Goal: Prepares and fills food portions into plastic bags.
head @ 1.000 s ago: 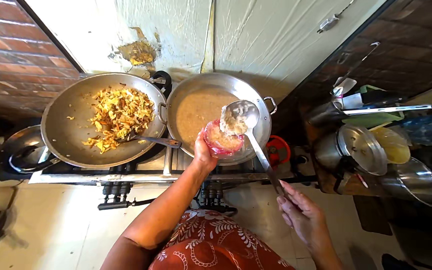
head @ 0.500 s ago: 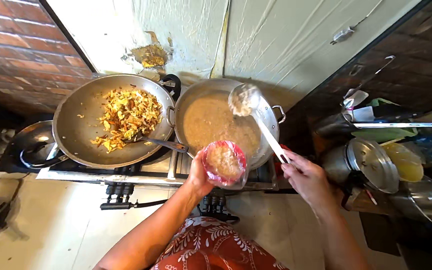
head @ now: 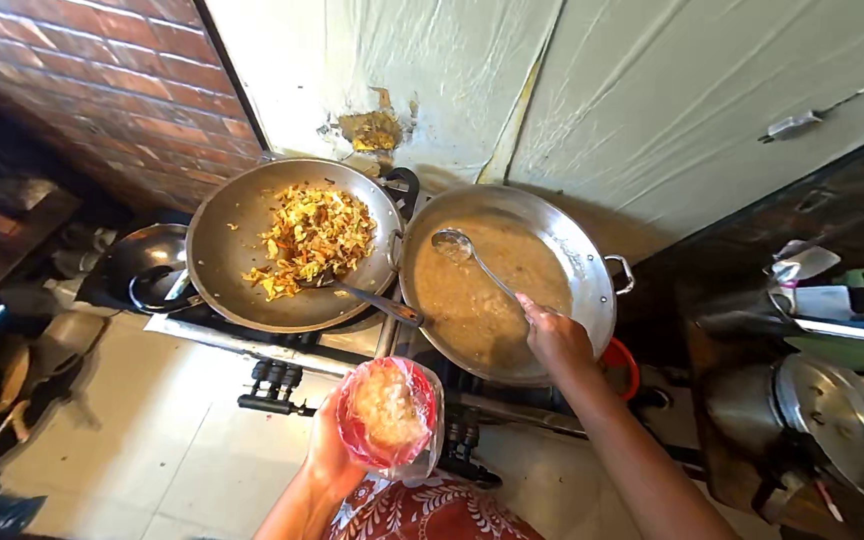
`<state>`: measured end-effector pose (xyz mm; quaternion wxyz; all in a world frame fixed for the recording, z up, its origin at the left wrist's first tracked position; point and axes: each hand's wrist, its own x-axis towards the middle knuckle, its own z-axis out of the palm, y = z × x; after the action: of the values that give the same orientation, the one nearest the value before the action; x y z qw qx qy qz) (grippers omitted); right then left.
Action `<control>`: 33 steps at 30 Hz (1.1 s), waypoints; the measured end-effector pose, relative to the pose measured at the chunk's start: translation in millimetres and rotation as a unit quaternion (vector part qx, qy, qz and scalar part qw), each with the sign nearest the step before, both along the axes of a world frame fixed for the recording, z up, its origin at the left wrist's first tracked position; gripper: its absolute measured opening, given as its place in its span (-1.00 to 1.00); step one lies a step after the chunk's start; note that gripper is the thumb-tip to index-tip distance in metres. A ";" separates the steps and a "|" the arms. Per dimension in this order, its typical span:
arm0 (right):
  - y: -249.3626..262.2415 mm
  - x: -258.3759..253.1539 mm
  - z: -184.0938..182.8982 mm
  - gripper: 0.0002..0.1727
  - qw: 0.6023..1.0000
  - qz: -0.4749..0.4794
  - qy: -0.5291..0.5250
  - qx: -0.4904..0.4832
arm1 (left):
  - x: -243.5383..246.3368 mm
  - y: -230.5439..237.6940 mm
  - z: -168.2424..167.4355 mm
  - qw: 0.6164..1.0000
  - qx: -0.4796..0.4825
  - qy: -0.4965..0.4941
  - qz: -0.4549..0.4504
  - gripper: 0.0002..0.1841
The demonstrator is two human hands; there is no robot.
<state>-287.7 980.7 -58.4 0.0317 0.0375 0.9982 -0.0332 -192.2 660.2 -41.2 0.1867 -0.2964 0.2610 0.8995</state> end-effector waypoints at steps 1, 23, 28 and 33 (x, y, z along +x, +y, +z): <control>-4.7 -0.7 0.9 -0.43 1.000 -0.005 -0.019 0.001 | 0.8 -0.1 -0.8 1.000 0.000 0.000 0.006 -0.39; 25.2 8.3 32.0 -0.54 0.958 -0.190 -0.044 -0.211 | -8.2 13.2 -11.2 0.999 0.031 0.012 -0.024 -0.39; 16.3 16.0 22.0 -0.50 0.983 -0.146 -0.071 -0.084 | -4.9 8.4 -11.8 0.999 0.025 0.005 -0.019 -0.39; -0.8 29.1 14.3 -0.50 0.984 -0.114 -0.115 -0.080 | -2.6 5.3 -16.4 1.000 0.012 0.011 -0.007 -0.40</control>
<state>-258.6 979.9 -44.2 0.1453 0.1521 0.9712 -0.1117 -194.8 665.5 -57.6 0.1936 -0.2821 0.2543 0.9046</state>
